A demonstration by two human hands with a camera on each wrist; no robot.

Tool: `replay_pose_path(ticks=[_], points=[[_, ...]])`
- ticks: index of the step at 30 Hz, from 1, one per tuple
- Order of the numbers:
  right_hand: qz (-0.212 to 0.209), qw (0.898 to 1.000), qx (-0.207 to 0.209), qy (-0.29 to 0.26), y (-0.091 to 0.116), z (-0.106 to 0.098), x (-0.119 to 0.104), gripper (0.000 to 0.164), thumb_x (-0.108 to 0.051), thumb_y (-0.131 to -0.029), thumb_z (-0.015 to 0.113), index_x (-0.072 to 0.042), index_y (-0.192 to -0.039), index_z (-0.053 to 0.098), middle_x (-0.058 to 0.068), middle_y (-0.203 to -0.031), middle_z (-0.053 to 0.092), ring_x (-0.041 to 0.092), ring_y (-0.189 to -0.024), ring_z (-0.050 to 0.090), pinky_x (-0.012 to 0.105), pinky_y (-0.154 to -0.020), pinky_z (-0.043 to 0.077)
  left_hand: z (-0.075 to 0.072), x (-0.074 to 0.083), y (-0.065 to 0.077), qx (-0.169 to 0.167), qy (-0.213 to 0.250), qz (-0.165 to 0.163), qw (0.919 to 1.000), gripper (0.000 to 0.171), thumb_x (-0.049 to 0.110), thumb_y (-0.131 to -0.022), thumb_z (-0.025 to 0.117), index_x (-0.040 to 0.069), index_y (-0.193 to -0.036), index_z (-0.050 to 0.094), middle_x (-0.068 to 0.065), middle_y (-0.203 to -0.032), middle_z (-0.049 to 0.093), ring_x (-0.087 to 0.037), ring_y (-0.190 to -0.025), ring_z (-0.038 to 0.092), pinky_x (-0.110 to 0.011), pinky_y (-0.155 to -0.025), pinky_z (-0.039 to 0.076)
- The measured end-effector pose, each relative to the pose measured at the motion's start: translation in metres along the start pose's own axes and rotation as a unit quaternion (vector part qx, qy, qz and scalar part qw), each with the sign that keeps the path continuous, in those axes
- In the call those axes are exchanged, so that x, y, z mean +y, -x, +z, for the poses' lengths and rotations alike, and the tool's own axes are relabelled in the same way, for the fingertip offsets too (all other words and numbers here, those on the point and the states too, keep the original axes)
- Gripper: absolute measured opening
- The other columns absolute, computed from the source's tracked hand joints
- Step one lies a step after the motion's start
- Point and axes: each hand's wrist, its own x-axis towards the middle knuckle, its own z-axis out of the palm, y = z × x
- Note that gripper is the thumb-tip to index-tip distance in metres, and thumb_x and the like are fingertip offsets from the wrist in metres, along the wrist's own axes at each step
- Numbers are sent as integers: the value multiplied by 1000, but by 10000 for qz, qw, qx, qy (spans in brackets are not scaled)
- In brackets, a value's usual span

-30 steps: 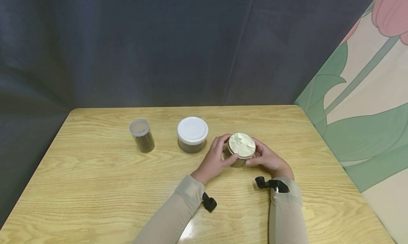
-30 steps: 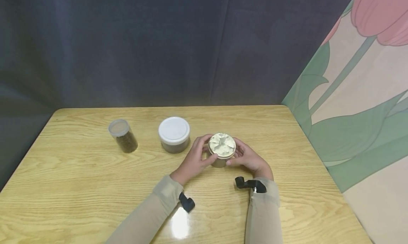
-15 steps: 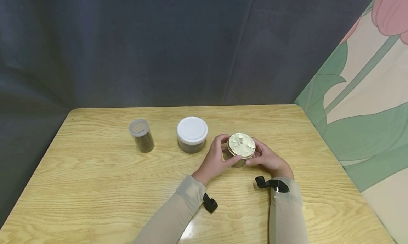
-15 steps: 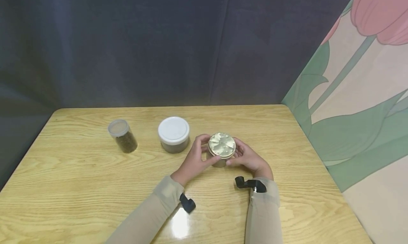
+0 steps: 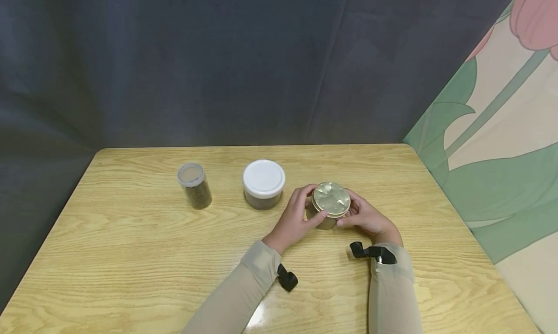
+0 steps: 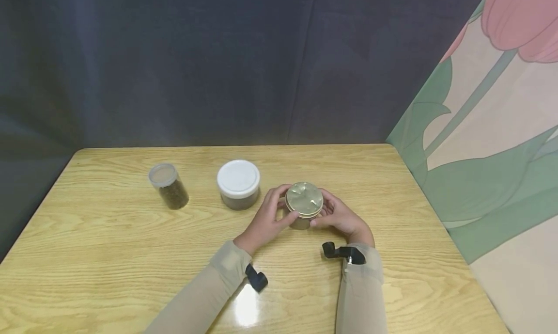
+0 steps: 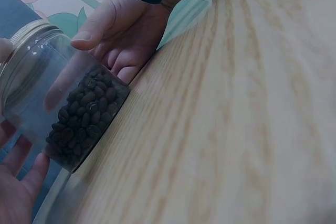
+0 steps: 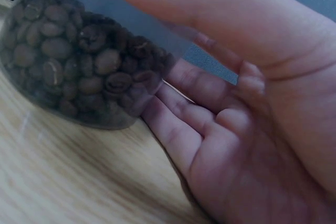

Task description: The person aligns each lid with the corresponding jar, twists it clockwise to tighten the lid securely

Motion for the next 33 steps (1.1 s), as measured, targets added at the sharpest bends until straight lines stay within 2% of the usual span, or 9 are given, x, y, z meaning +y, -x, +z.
replay_pose_path(ticks=[4,10,13,19,28,33], points=[[-36,10000,-29,-46,0,-1,1,85,11,-80,77,-8,-154,38,-3,-146,51,8,-136,45,20,-112,37,-1,-1,1,-18,114,-24,9999,67,28,-102,61,9,-156,27,-15,-150,35,-25,-135,44,-34,-112,43],[-98,9999,-53,-112,0,-1,2,85,12,-81,76,-7,-154,38,-2,-147,51,9,-136,45,20,-113,36,1,-1,0,138,315,131,9993,73,23,-97,71,1,-151,27,-14,-150,37,-26,-137,42,-37,-110,45],[-95,9999,-44,-111,-1,-1,2,84,12,-81,76,-7,-153,38,-1,-146,51,10,-136,45,20,-113,36,2,0,0,166,308,123,9993,71,22,-96,73,1,-148,29,-13,-148,39,-26,-136,43,-37,-110,45],[-99,9999,-69,-58,-1,-1,1,83,10,-82,77,-7,-153,38,-1,-145,52,10,-135,46,20,-112,37,1,-1,0,85,103,109,9999,65,24,-99,68,7,-149,31,-14,-148,38,-25,-136,43,-36,-110,45],[-89,9999,-51,33,0,-1,0,83,10,-82,77,-9,-153,39,-3,-145,52,8,-136,44,19,-112,36,0,-4,1,-126,-31,166,9998,64,24,-105,57,6,-158,25,-19,-148,36,-29,-131,49,-34,-112,43],[-132,9999,-60,11,0,-2,2,85,11,-81,76,-8,-154,38,-2,-146,52,8,-136,45,19,-112,36,-1,-5,1,-96,202,68,9997,67,23,-104,57,5,-158,21,-17,-153,33,-27,-138,42,-34,-113,41]])
